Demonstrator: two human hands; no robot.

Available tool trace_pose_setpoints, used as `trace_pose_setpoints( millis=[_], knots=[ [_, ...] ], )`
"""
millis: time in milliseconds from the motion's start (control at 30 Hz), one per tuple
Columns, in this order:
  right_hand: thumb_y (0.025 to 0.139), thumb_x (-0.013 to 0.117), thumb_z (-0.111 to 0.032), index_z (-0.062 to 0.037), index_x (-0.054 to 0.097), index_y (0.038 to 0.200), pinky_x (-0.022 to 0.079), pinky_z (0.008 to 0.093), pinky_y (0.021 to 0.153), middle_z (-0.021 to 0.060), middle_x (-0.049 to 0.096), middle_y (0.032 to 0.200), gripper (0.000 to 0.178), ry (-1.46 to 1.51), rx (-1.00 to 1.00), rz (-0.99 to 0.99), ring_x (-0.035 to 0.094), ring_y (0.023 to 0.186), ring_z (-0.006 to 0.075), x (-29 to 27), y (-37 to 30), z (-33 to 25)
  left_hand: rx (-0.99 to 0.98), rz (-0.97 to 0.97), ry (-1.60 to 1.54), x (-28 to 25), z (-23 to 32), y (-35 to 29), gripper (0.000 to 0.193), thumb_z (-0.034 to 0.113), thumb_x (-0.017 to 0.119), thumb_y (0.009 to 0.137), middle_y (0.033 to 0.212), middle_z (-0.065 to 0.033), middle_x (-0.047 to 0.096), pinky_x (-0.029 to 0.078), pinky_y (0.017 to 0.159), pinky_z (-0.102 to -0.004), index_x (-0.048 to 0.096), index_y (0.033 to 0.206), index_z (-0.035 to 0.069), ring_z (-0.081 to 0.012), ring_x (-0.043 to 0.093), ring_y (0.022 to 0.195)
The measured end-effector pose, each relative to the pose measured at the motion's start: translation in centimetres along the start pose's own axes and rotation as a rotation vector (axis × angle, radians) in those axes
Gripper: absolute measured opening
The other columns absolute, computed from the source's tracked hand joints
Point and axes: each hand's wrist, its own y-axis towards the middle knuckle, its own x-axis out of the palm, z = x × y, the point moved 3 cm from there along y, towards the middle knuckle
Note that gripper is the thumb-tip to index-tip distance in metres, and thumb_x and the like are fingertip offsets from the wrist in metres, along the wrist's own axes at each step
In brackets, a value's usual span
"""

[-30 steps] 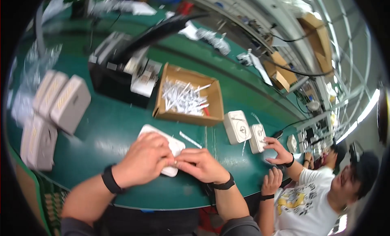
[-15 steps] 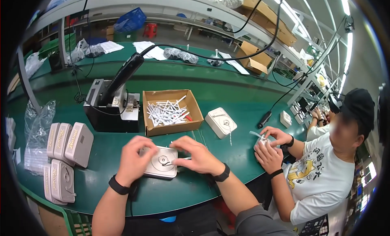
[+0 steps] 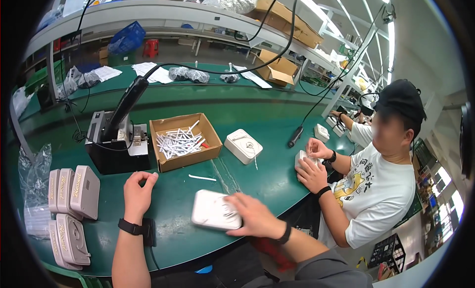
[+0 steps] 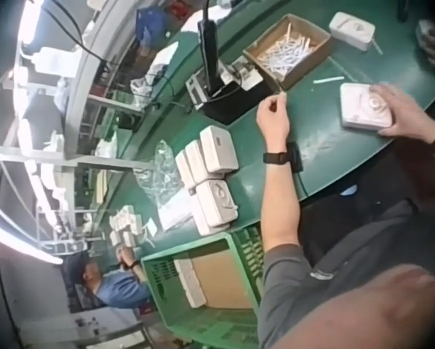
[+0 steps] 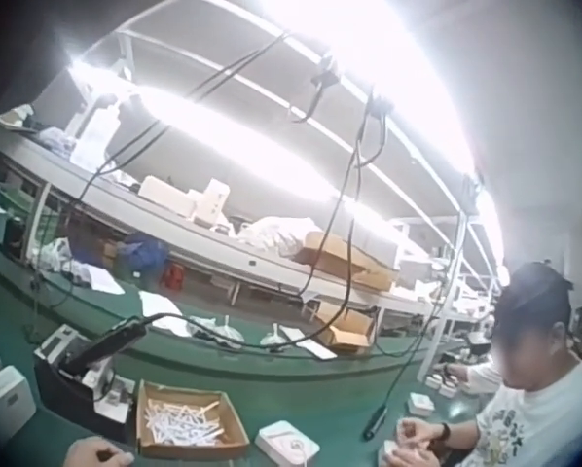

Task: The person takes a white plastic housing from a green crate, places it on the table, and picks up a white strip. They press the strip into the housing by hand, then set the completed unit aside on the table.

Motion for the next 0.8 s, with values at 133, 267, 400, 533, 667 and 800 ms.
trace_pose_setpoints(
  millis=[133, 267, 400, 533, 667, 800],
  knots=[
    [0.077, 0.09, -0.052, -0.0077, 0.048, 0.15, 0.054, 0.0503, 0.1, 0.0235, 0.059, 0.136, 0.096, -0.13, 0.357, 0.065, 0.064, 0.12, 0.0442, -2.8, -3.5, 5.6, 0.082, 0.005, 0.043, 0.1, 1.2, -0.8, 0.026, 0.022, 0.079, 0.096, 0.082, -0.0053, 0.068, 0.049, 0.071, -0.03, 0.073, 0.09, -0.003, -0.0129, 0.061, 0.076],
    [0.075, 0.089, -0.058, -0.0072, 0.046, 0.152, 0.056, 0.0531, 0.096, 0.0255, 0.062, 0.129, 0.102, -0.205, 0.579, 0.164, 0.066, 0.115, 0.0459, -3.2, -4.8, 12.4, 0.103, 0.009, 0.057, 0.2, 1.6, -0.6, 0.025, 0.02, 0.079, 0.094, 0.081, -0.0079, 0.067, 0.05, 0.071, -0.0321, 0.073, 0.088, -0.002, -0.0165, 0.063, 0.075],
    [0.075, 0.087, -0.064, -0.0043, 0.044, 0.153, 0.056, 0.0534, 0.096, 0.0278, 0.062, 0.131, 0.107, -0.365, 0.793, 0.182, 0.066, 0.117, 0.0454, -3.8, -2.9, 18.6, 0.04, -0.015, 0.075, -0.3, 1.8, -0.8, 0.025, 0.021, 0.08, 0.094, 0.081, -0.0086, 0.067, 0.051, 0.071, -0.0331, 0.074, 0.088, -0.002, -0.0177, 0.064, 0.075],
    [0.075, 0.086, -0.065, -0.0022, 0.041, 0.155, 0.055, 0.0529, 0.101, 0.0295, 0.059, 0.138, 0.111, -0.305, 0.978, 0.181, 0.065, 0.123, 0.045, -5.5, 1.3, 23.8, 0.002, -0.075, 0.095, 0.2, 2.5, -0.8, 0.025, 0.023, 0.08, 0.093, 0.085, -0.0106, 0.07, 0.053, 0.074, -0.0362, 0.076, 0.09, -0.002, -0.0228, 0.067, 0.079],
    [0.077, 0.085, -0.062, 0.0011, 0.042, 0.154, 0.052, 0.0507, 0.108, 0.0322, 0.057, 0.143, 0.108, -0.145, 0.848, 0.209, 0.06, 0.132, 0.0459, -5.4, 4.7, 26.4, -0.037, -0.181, 0.135, 0.4, 2.0, -0.8, 0.025, 0.024, 0.081, 0.092, 0.088, -0.0117, 0.072, 0.054, 0.075, -0.0375, 0.077, 0.091, -0.001, -0.0255, 0.069, 0.08],
    [0.078, 0.086, -0.059, 0.0, 0.039, 0.157, 0.049, 0.0474, 0.113, 0.0284, 0.054, 0.15, 0.109, -0.092, 0.61, 0.203, 0.057, 0.137, 0.0437, -4.4, 6.9, 27.0, -0.064, -0.213, 0.144, 0.2, 2.1, -0.9, 0.025, 0.024, 0.081, 0.091, 0.088, -0.012, 0.072, 0.054, 0.076, -0.038, 0.077, 0.091, 0.0, -0.0258, 0.069, 0.081]
  ],
)
